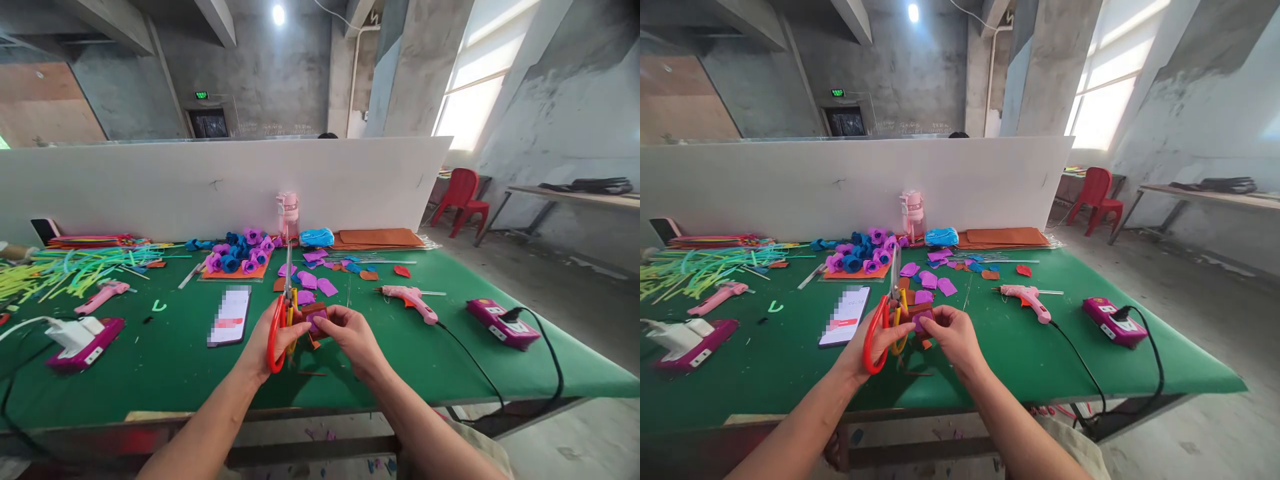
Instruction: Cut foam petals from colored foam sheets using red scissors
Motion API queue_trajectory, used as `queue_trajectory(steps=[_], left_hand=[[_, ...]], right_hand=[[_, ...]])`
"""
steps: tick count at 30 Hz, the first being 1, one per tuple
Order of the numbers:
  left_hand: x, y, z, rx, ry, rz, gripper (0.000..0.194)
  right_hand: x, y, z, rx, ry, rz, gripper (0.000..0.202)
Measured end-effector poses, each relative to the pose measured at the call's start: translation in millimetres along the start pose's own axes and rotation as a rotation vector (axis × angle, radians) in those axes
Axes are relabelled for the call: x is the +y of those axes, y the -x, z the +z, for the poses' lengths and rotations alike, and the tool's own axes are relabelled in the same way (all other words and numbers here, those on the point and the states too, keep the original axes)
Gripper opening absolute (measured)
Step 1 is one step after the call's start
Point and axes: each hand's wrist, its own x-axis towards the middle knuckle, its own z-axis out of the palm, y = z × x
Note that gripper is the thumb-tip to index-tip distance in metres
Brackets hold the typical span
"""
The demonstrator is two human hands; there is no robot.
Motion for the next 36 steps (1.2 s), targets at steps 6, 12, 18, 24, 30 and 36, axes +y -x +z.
queue_trajectory(steps=[6, 12, 18, 24, 30, 36], left_hand=[[-7.3, -1.6, 8.2, 0.049, -0.05, 0.048, 0.037], [-9.0, -2.2, 18.6, 0.29, 0.263, 0.029, 0.041], [-15.4, -1.3, 30.2, 0.264, 0.337, 0.025, 0.041], [-16.4, 6.4, 46.1, 0.233, 0.371, 0.036, 0.05], [-15.6, 4.1, 37.4, 0.19, 0.25, 0.034, 0.04], [0.2, 8.0, 0.0, -0.057, -0.475, -0.027, 0.023]], right_hand=[[0.2, 2.5, -3.8, -0.061, 0.014, 0.013, 0.027], [-0.8, -1.6, -7.1, 0.069, -0.287, 0.101, 0.055], [11.7, 2.8, 8.1, 0.031, -0.226, 0.005, 0.033], [21.5, 4.1, 17.5, 0.074, -0.424, -0.006, 0.026], [14.4, 0.0, 9.3, 0.164, -0.449, 0.042, 0.028], [-10.9, -13.9, -25.0, 0.351, -0.379, -0.007, 0.029]])
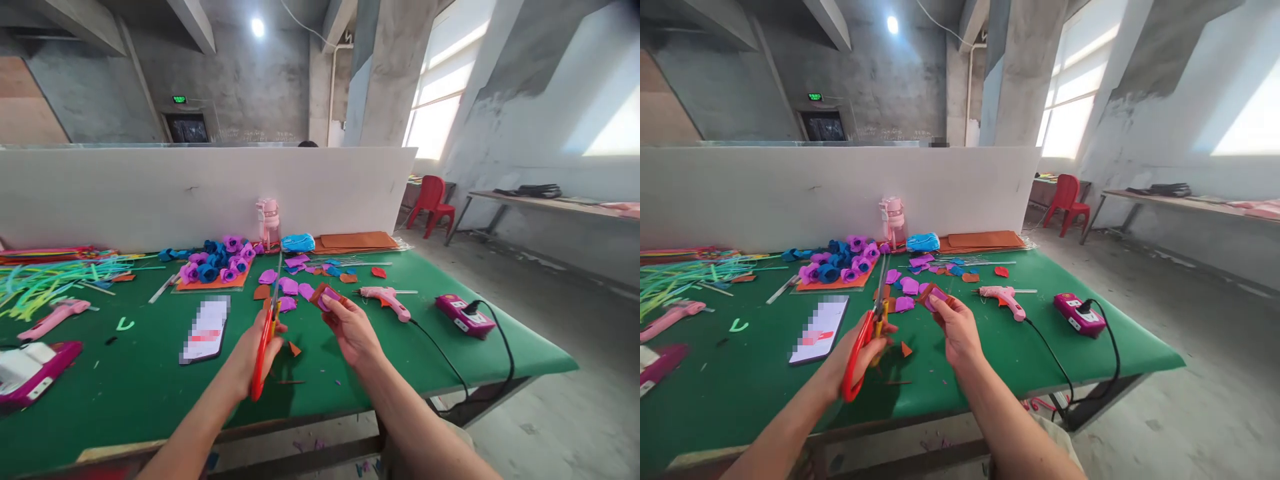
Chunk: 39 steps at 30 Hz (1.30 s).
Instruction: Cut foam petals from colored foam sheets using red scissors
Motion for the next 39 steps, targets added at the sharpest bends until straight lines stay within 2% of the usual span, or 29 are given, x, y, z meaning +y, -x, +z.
queue_trajectory(steps=[1, 3, 6, 9, 14, 20, 27, 39], left_hand=[[2.1, 3.3, -4.8, 0.023, -0.222, 0.023, 0.017], [7.8, 10.4, -9.9, -0.031, -0.622, 0.089, 0.009], [15.9, 19.1, -7.1, -0.163, -0.902, 0.172, 0.014], [19.2, 22.9, 1.3, -0.218, -0.93, 0.192, 0.021], [18.6, 23.4, 9.3, -0.187, -0.974, 0.213, 0.024], [15.5, 22.5, 10.3, -0.186, -1.026, 0.24, 0.03], [11.6, 22.1, 10.3, -0.158, -0.965, 0.24, 0.022], [9.0, 22.3, 10.7, -0.154, -0.95, 0.268, 0.022]], right_hand=[[-5.3, -2.3, -2.0, 0.006, 0.005, -0.017, 0.028], [-13.2, -5.0, -4.6, 0.011, -0.005, -0.046, 0.027], [-17.8, -6.3, -5.4, 0.008, -0.079, -0.069, 0.027], [-15.4, -6.6, -4.7, -0.017, -0.135, -0.058, 0.027], [-6.1, -4.4, -3.3, -0.099, -0.13, -0.01, 0.024], [-3.9, 1.1, -2.8, -0.158, -0.018, -0.008, 0.025], [-3.1, 3.0, -1.2, -0.172, 0.015, -0.017, 0.024], [-1.8, 5.7, 3.1, -0.186, 0.013, -0.006, 0.024]])
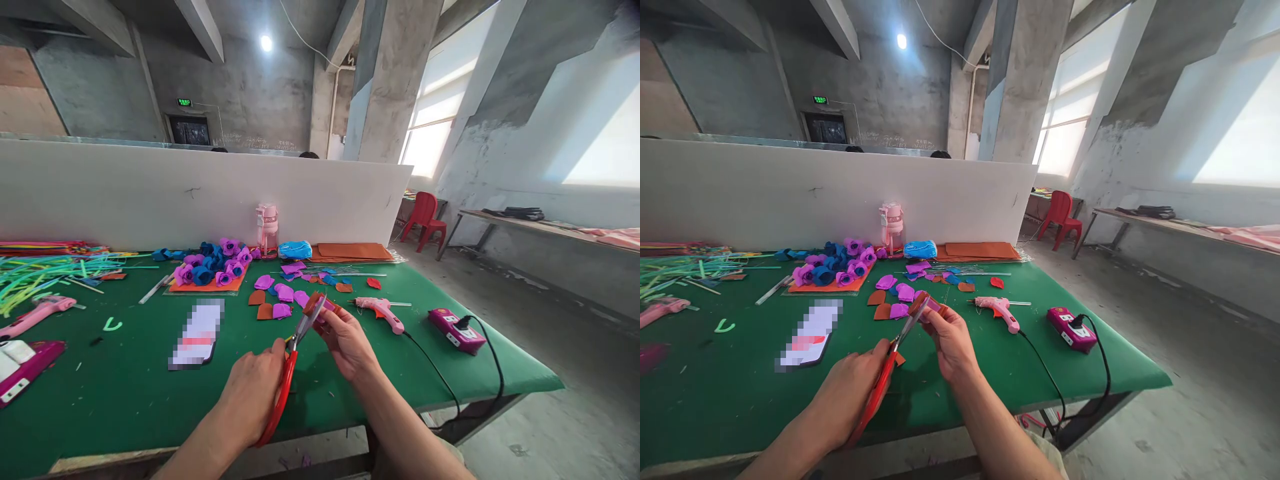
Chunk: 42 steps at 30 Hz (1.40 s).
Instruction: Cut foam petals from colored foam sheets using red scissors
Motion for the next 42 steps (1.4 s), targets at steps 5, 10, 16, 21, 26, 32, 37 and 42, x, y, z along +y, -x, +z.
queue_trajectory(steps=[5, 10, 16, 21, 26, 32, 37, 42], left_hand=[[0.2, -1.0, 0.8, -0.023, -0.045, -0.016, 0.024], [3.0, -2.3, 0.1, -0.038, -0.053, -0.035, 0.022], [7.4, -4.1, -4.5, -0.091, -0.003, -0.054, 0.02], [8.8, -4.5, -3.0, -0.087, 0.019, -0.047, 0.02], [8.7, -3.6, -0.7, -0.087, 0.041, -0.038, 0.018], [6.5, -4.0, 3.0, -0.062, 0.025, -0.024, 0.015], [4.4, -3.6, 7.4, -0.05, 0.047, -0.009, 0.014], [4.7, -4.1, 8.5, -0.065, 0.112, -0.035, 0.016]], right_hand=[[-1.6, 1.7, 0.7, 0.002, 0.006, -0.006, 0.024], [-1.4, 2.0, -0.4, -0.001, 0.002, -0.018, 0.025], [-2.1, 2.3, -2.0, -0.002, -0.001, -0.029, 0.026], [-1.9, 0.8, -4.6, -0.01, -0.007, -0.028, 0.028], [-1.9, 0.2, -5.9, -0.017, -0.001, -0.026, 0.03], [-3.1, 0.2, -6.7, -0.01, 0.006, -0.022, 0.031], [-2.3, -0.8, -8.0, -0.012, 0.004, -0.023, 0.029], [-4.3, -0.3, -7.7, -0.014, 0.018, -0.02, 0.028]])
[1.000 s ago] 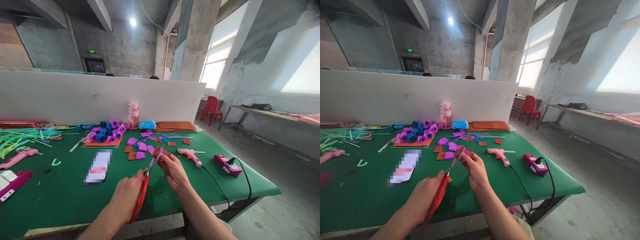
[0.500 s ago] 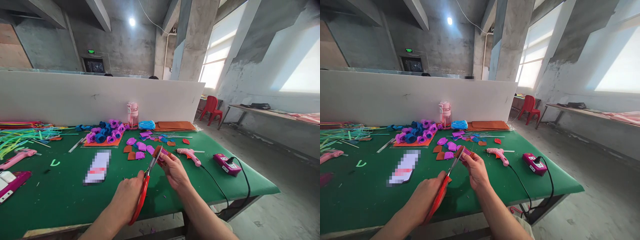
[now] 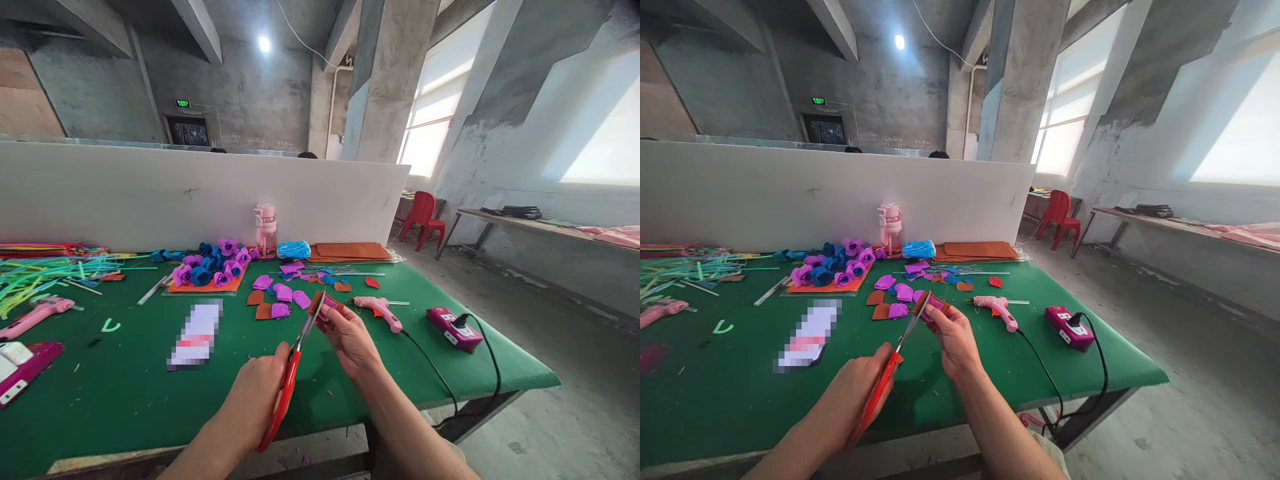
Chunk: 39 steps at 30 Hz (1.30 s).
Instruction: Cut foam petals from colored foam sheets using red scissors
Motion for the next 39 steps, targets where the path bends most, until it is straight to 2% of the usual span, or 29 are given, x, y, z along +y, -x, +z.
queue_trajectory(steps=[9, 13, 16, 20, 25, 30, 34, 39], left_hand=[[-7.5, -0.8, 11.6, 0.103, 0.136, 0.044, 0.005], [-0.1, 2.8, 6.5, 0.086, 0.234, 0.033, 0.005], [6.1, 5.9, 1.5, 0.119, 0.308, 0.018, 0.01], [1.7, 6.3, -1.6, 0.115, 0.518, -0.047, 0.015], [-12.7, 0.7, -5.0, 0.058, 0.896, -0.039, 0.028], [-8.4, -0.6, -13.3, 0.182, 1.138, -0.079, 0.037], [-7.0, -0.3, -18.0, 0.259, 1.108, -0.071, 0.028], [-8.4, 0.2, -19.2, 0.249, 0.907, -0.046, 0.022]], right_hand=[[-1.9, -1.3, -3.9, -0.003, 0.015, 0.0, 0.025], [-2.4, -1.2, -4.6, -0.006, 0.039, -0.008, 0.026], [-3.7, -1.5, -4.9, -0.002, 0.043, -0.007, 0.025], [-6.5, -1.7, -6.9, 0.004, 0.071, 0.04, 0.023], [-7.8, 4.8, -7.0, -0.147, 0.204, 0.186, 0.023], [-3.5, 16.4, 1.0, -0.316, 0.416, 0.226, 0.022], [1.8, 22.0, 6.0, -0.395, 0.574, 0.216, 0.018], [8.8, 24.8, 6.6, -0.392, 0.618, 0.159, 0.016]])
